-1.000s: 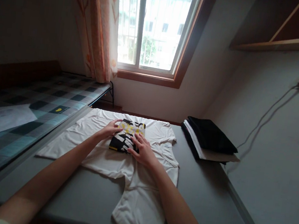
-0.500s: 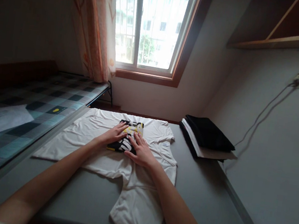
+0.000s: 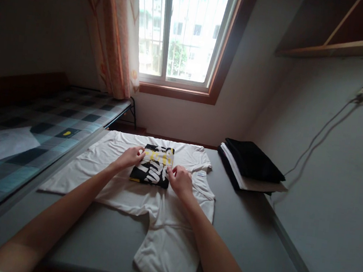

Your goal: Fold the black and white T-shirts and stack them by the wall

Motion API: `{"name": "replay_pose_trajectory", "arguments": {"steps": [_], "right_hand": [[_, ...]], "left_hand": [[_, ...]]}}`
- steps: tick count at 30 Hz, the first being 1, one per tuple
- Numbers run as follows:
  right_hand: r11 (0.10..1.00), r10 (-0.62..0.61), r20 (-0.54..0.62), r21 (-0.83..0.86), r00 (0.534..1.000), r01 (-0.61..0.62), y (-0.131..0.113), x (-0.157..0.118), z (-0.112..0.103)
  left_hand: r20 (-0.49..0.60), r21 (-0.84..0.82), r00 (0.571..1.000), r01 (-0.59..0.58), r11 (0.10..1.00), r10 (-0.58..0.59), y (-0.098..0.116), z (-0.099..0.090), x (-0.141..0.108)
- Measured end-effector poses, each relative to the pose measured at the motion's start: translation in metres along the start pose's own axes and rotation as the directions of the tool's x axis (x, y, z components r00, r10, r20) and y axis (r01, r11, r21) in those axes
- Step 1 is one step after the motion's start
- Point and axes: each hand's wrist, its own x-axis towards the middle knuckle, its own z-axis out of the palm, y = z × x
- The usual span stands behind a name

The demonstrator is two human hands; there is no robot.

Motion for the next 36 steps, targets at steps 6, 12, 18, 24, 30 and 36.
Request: {"name": "replay_pose_trajectory", "arguments": {"steps": [6,12,18,24,30,36], "right_hand": [[0.995,-0.020,0.056,-0.096,0.998,0.025,-0.005,-0.004,0.000],[0.991,-0.030,0.062,-0.129,0.998,0.037,-0.006,-0.004,-0.001],[0.989,-0.064,0.067,-0.128,0.996,0.072,-0.002,-0.003,-0.001],[0.991,-0.073,0.059,-0.104,0.996,0.079,0.001,-0.002,0.000],[0.990,-0.130,-0.194,0.033,0.972,0.139,-0.005,-0.004,-0.006],[0.869,-0.183,-0.131,0.443,0.974,0.223,-0.021,-0.011,-0.005]], "left_hand": [[0.173,-0.333,0.951,0.300,0.894,-0.255,0.006,-0.006,0.001],[0.306,-0.689,0.901,0.433,0.581,-0.308,0.002,-0.012,0.001],[0.465,-0.802,0.876,0.476,0.361,-0.123,-0.009,-0.007,0.008],[0.478,-0.823,0.873,0.484,0.298,-0.095,-0.004,-0.001,0.009],[0.426,-0.889,0.880,0.450,0.084,-0.210,0.024,-0.010,0.007],[0.312,-0.948,0.899,0.317,-0.034,-0.308,0.053,-0.018,0.004]]}}
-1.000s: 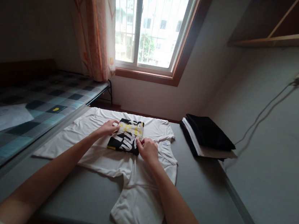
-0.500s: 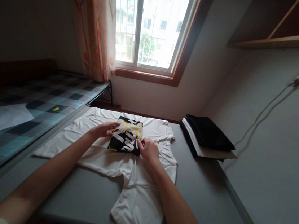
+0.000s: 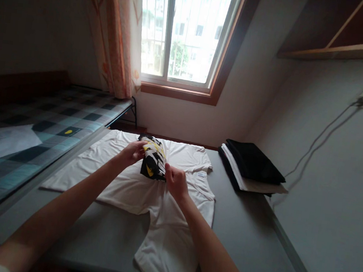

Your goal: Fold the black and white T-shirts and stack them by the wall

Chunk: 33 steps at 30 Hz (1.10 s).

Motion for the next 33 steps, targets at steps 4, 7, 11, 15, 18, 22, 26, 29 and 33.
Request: {"name": "replay_pose_trajectory", "arguments": {"steps": [4,7,11,15,18,22,26,29,33], "right_hand": [[0.922,0.162,0.311,0.289,0.937,-0.256,-0.004,-0.005,0.013],[0.635,0.294,0.608,0.452,0.737,-0.626,-0.009,-0.004,0.016],[0.168,0.242,0.762,0.576,0.600,-0.800,-0.015,0.001,0.008],[-0.002,0.239,0.650,0.744,0.722,-0.668,-0.010,0.008,-0.008],[0.013,0.255,0.549,0.822,0.796,-0.570,-0.008,0.014,-0.022],[0.183,0.316,0.467,0.824,0.826,-0.536,-0.010,0.019,-0.032],[0.412,0.402,0.365,0.747,0.839,-0.522,-0.002,0.023,-0.029],[0.553,0.439,0.188,0.714,0.879,-0.429,0.011,0.028,-0.032],[0.662,0.487,0.000,0.652,0.874,-0.369,0.027,0.032,-0.056]], "left_hand": [[-0.041,-0.117,0.983,-0.183,0.976,0.179,0.006,0.009,-0.011],[-0.054,-0.202,0.959,-0.284,0.937,0.278,0.011,0.017,-0.020],[0.033,-0.256,0.942,-0.314,0.914,0.333,0.015,0.030,-0.037],[0.190,-0.229,0.915,-0.310,0.923,0.355,0.012,0.039,-0.049],[0.236,-0.192,0.903,-0.318,0.928,0.358,0.006,0.040,-0.050],[0.261,-0.125,0.911,-0.298,0.947,0.321,-0.001,0.036,-0.045],[0.285,-0.009,0.928,-0.249,0.969,0.241,-0.009,0.029,-0.037],[0.291,0.131,0.939,-0.227,0.965,0.181,-0.017,0.021,-0.028],[0.247,0.385,0.969,-0.106,0.917,0.009,-0.032,0.010,-0.019]]}}
